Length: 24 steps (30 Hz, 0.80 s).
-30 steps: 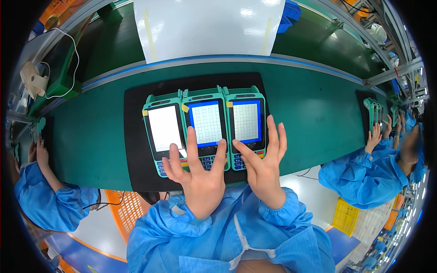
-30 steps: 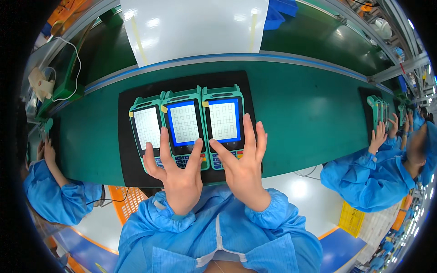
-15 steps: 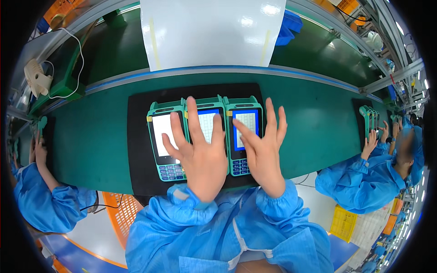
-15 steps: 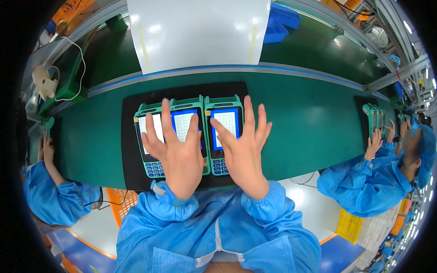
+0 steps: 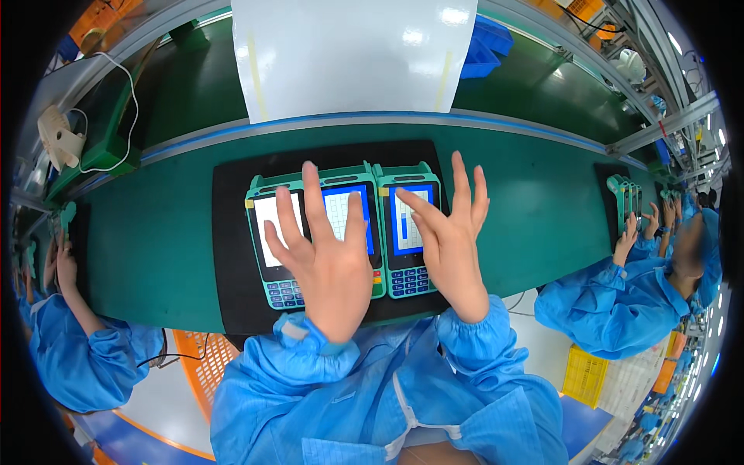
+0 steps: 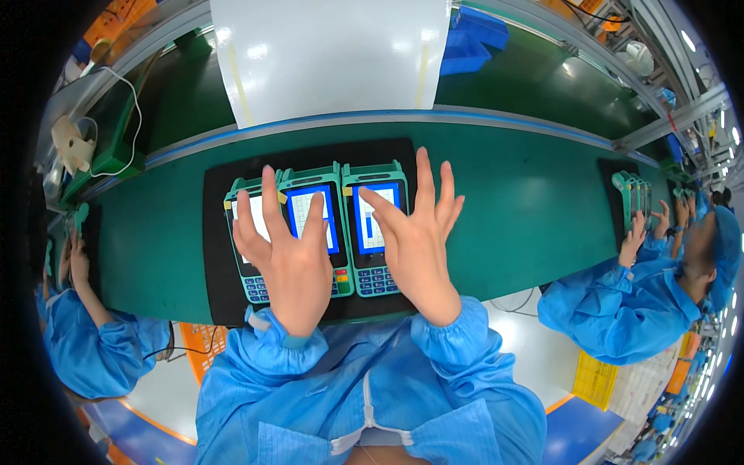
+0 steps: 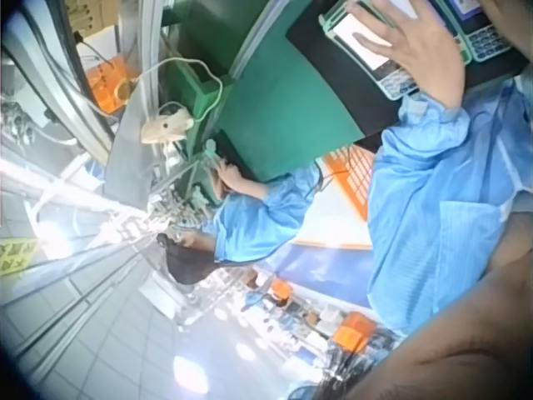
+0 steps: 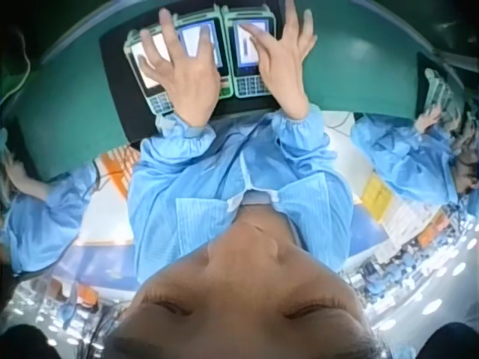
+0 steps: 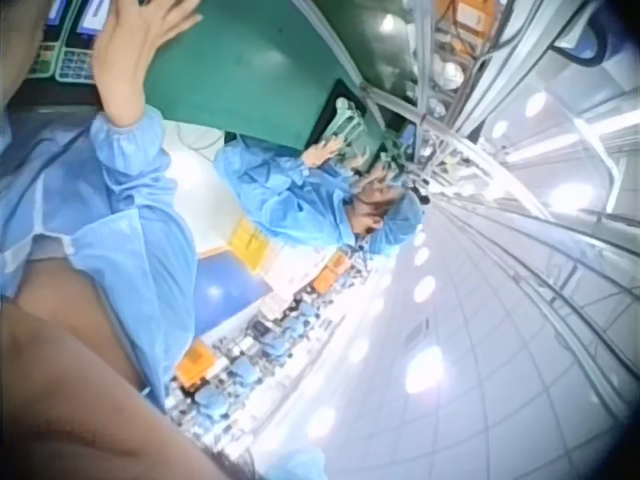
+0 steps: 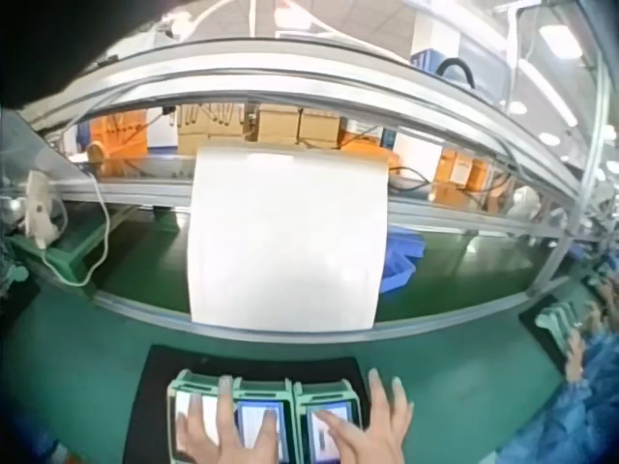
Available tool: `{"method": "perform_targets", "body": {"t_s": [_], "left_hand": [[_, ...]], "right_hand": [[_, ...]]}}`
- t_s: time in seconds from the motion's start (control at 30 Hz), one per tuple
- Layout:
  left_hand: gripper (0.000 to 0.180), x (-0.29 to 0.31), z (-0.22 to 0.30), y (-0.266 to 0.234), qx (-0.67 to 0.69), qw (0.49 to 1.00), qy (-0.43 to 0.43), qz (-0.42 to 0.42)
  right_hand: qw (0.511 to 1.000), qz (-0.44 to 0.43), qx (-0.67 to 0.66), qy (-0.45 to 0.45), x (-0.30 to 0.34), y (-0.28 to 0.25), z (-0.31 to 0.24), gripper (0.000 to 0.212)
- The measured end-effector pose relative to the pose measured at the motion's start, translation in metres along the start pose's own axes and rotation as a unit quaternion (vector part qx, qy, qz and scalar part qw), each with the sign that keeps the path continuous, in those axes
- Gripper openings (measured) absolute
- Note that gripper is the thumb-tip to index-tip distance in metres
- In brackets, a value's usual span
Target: The person receives handheld electronic devices on a workbench, tests their touchscreens by tapping buttons and swiping along vertical columns across the displays by hand, and slides the tested devices down the assembly line.
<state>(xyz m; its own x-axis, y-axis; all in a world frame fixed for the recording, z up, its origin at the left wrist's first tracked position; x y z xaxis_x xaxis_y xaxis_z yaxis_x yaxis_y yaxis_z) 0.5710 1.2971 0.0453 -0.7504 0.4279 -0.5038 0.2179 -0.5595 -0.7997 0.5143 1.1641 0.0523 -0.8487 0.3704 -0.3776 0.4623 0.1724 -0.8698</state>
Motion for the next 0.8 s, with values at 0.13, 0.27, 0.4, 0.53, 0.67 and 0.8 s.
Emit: {"method": "perform_targets", "body": {"t_s": [0.13, 0.27, 0.4, 0.53, 0.67, 0.8], "left_hand": [[0.036, 0.000, -0.001, -0.002, 0.010, 1.000, -0.007, 0.004], [0.030, 0.038, 0.002, -0.017, 0.011, 0.998, -0.011, -0.061], [0.026, 0.055, 0.004, -0.022, -0.017, 0.997, -0.009, -0.077], [0.027, 0.019, 0.004, -0.017, -0.019, 0.999, -0.018, -0.022], [0.028, 0.000, -0.005, -0.008, -0.021, 1.000, -0.020, 0.009], [0.031, 0.018, -0.003, -0.011, -0.016, 0.999, -0.015, -0.026]], "right_hand": [[1.000, -0.005, 0.001, -0.005, 0.006, -0.002, 0.001, 0.032], [0.997, -0.079, -0.023, 0.004, 0.046, -0.009, 0.000, 0.035], [0.994, -0.099, -0.038, 0.022, 0.055, -0.012, 0.000, 0.035], [0.998, -0.052, -0.020, 0.014, 0.020, -0.006, 0.004, 0.033], [0.999, 0.012, -0.029, 0.012, 0.004, -0.003, 0.011, 0.031], [0.999, -0.032, -0.029, 0.021, 0.025, -0.011, 0.011, 0.032]]}}
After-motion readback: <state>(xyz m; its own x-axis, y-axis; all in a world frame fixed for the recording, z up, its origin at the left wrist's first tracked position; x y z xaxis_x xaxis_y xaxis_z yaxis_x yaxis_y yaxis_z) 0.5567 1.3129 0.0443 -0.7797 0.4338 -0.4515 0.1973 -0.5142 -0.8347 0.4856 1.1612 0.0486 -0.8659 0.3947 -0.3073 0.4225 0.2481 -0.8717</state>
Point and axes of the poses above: each hand's wrist, its own x-axis away from the middle knuckle, its own y-axis out of the palm, z = x × y, the point moved 5 cm from there along -x, towards the middle knuckle, and after that the axes turned 4 degrees about x, right-handed, at the moved point
